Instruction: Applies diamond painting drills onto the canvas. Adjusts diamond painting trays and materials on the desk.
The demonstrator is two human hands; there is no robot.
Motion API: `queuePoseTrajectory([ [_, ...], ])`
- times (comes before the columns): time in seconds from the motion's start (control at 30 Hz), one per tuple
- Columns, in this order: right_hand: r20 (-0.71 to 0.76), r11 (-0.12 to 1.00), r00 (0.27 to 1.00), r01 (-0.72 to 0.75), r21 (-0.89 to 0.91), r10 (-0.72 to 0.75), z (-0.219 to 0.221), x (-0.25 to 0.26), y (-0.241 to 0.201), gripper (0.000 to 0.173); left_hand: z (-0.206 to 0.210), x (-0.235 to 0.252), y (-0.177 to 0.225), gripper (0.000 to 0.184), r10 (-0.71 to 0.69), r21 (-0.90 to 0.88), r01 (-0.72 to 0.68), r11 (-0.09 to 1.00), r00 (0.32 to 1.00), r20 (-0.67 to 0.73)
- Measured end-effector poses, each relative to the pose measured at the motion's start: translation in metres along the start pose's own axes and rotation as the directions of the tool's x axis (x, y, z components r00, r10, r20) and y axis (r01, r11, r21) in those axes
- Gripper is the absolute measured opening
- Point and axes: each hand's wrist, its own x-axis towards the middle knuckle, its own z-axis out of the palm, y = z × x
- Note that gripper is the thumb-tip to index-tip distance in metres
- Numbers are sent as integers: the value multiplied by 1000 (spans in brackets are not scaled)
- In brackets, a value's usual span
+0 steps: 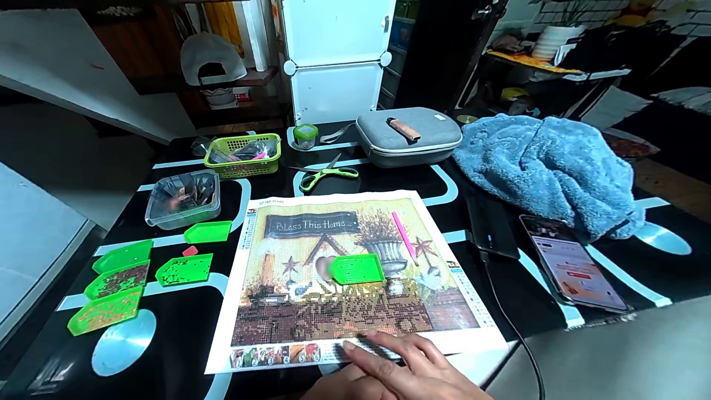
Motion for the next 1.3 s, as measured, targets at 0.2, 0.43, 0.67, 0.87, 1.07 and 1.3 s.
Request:
queuePoseTrajectory([
  [0.2,-92,986,989,122,111,-112,-9,11,6,31,-9,1,-6,28,60,-126,-63,990,998,-32],
  [0.43,-415,995,908,-88,-41,63,-36,48,72,41,-31,3,-18,20,-19,-447,0,895,999,-38],
  [0.67,17,894,894,-447,-41,448,-57,74,107,70,-44,1,-22,16,-52,-592,50,804,999,15],
  [0.87,-120,947,940,-320,2,318,-62,62,94,57,-45,-1,-23,15,-100,-653,132,745,991,86],
  [1.07,-17,990,993,-117,79,118,-91,47,52,54,-46,-1,-12,16,-245,-657,241,715,966,88],
  [1.3,63,997,996,-72,32,70,-98,49,31,50,-46,0,-11,21,-230,-662,244,708,967,111],
])
